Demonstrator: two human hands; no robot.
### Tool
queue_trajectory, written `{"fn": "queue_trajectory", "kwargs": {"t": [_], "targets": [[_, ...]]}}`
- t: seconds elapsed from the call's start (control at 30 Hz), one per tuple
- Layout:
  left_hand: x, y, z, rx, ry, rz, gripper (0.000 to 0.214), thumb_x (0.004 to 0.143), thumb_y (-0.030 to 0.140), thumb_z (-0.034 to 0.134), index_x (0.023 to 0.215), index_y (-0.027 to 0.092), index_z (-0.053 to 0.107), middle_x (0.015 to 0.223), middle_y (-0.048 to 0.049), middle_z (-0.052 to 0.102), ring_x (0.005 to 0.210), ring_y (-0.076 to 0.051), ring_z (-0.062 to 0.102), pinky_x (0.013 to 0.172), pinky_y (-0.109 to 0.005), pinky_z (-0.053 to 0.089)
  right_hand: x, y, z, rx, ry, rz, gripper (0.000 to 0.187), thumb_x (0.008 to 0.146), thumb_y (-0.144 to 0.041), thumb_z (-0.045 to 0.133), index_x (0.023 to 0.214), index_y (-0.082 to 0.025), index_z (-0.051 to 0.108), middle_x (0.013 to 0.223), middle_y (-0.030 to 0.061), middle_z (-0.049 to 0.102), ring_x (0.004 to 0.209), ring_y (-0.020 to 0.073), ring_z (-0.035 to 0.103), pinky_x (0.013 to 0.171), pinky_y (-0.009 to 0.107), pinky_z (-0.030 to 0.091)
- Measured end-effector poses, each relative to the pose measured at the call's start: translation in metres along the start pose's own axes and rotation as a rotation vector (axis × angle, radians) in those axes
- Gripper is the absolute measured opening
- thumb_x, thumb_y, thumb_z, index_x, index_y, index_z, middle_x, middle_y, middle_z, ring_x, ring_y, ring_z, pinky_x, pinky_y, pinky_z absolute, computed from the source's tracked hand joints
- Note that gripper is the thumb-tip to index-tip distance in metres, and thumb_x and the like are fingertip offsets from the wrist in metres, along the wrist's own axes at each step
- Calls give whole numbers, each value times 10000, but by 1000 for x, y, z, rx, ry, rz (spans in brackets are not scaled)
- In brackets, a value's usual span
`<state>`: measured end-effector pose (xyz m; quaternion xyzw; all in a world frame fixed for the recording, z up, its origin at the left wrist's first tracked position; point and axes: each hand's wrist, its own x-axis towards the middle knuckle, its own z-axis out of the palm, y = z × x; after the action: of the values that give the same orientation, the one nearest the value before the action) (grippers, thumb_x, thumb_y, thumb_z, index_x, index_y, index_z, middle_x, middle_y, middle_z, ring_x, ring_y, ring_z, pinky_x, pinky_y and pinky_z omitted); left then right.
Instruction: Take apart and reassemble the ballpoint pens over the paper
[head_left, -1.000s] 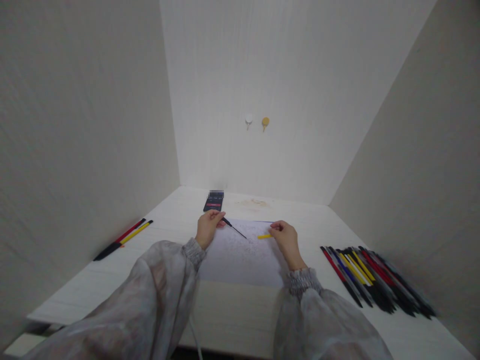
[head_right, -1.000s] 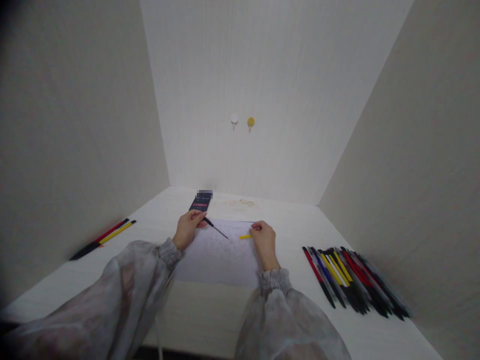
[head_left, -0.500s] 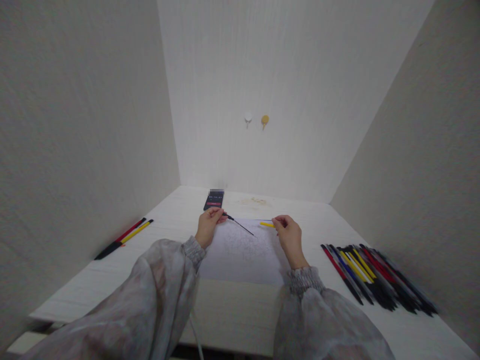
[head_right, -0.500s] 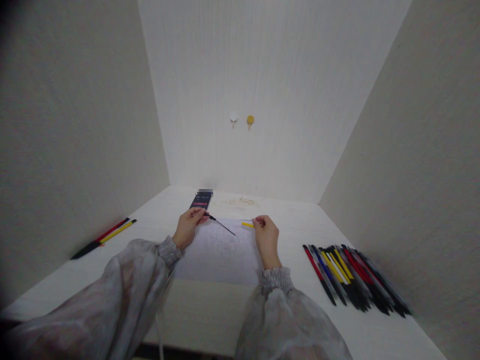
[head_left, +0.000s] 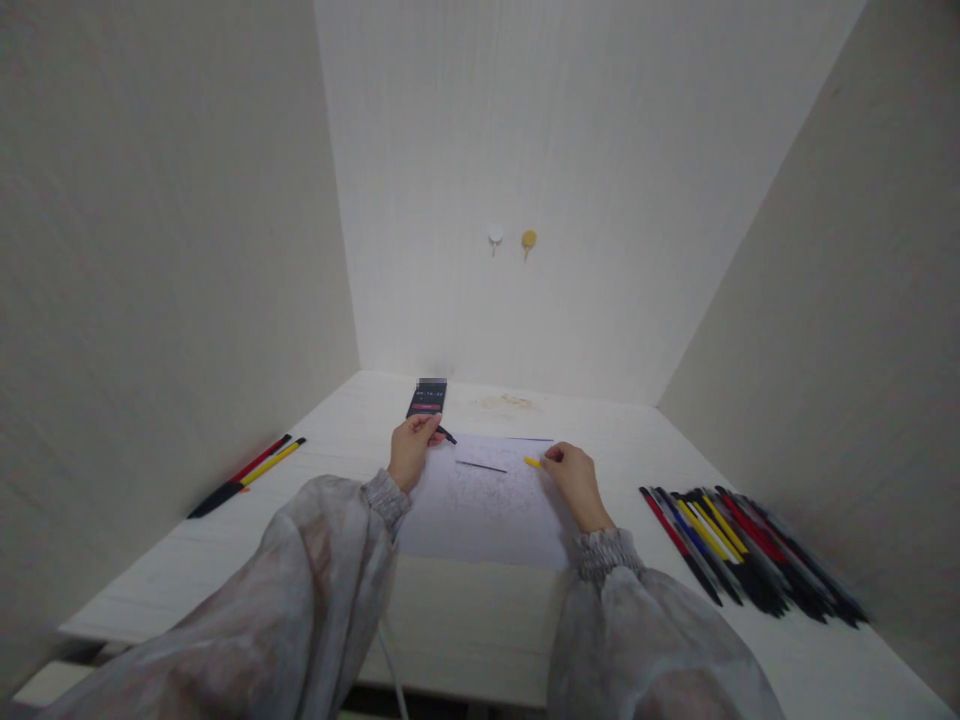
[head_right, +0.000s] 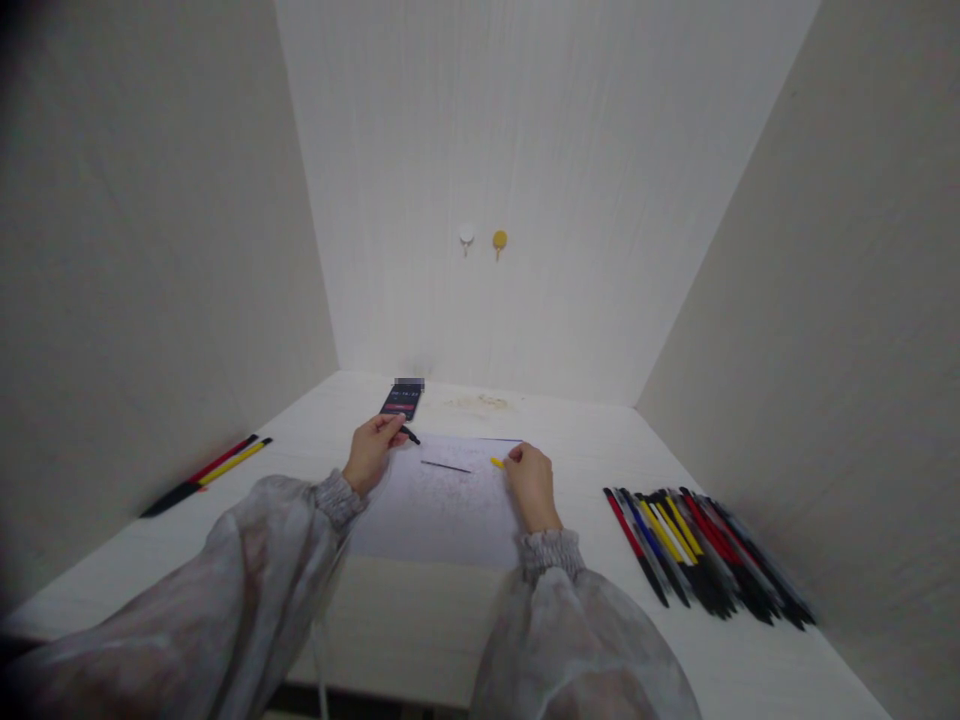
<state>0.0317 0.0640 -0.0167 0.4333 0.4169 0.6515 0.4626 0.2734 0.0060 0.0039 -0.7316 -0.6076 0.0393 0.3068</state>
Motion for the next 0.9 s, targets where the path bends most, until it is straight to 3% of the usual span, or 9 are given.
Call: {"fn": "queue_trajectory", "kwargs": {"t": [0.1,0.2,0.37,0.5,0.6,0.73,0.9], "targets": [[0,1,-1,67,4,38,281,633,401,597,679,123,587,427,44,501,376,-62,443,405,-166,328,-2,0,0,-68,16,11,138,664,-153,467,661,-161,605,665,74,626,645,166,555,563,245,342],[-3,1,-1,247,-85,76,275,639,411,581,680,139,596,373,63,437,317,-66,367,363,-186,246,-6,3,2,-159,4,30,151,677,-134,464,695,-159,612,669,98,624,645,177,559,537,248,327],[-15,2,0,744,-245,249,182,548,313,670,591,175,559,461,25,515,440,-124,467,460,-213,292,-11,-2,3,-296,-47,-19,167,698,-115,453,741,-138,613,730,129,615,675,191,552,553,258,328],[-24,8,0,984,-299,355,121,599,272,634,577,186,552,513,-3,522,553,-167,512,563,-241,330,-14,-18,5,-224,-72,-271,227,772,-222,423,849,-144,622,817,116,601,795,190,519,689,264,339],[-26,12,1,1118,-307,369,57,647,187,564,703,179,575,713,-46,570,675,-185,536,632,-254,348,-21,-31,13,-169,-137,-475,252,776,-259,447,962,-170,592,887,88,577,869,180,477,753,256,318],[-26,11,3,1178,-353,396,174,710,165,476,843,168,586,903,-84,548,803,-200,533,713,-266,359,-27,-38,23,-212,-202,-532,184,758,-210,477,866,-163,619,840,79,563,845,171,461,748,246,311],[-23,4,3,1057,-517,400,163,706,203,509,821,177,622,870,-69,550,805,-186,526,726,-249,375,-28,-38,26,-237,-189,-514,164,767,-148,435,774,-146,598,794,78,555,811,164,461,714,234,310]]}}
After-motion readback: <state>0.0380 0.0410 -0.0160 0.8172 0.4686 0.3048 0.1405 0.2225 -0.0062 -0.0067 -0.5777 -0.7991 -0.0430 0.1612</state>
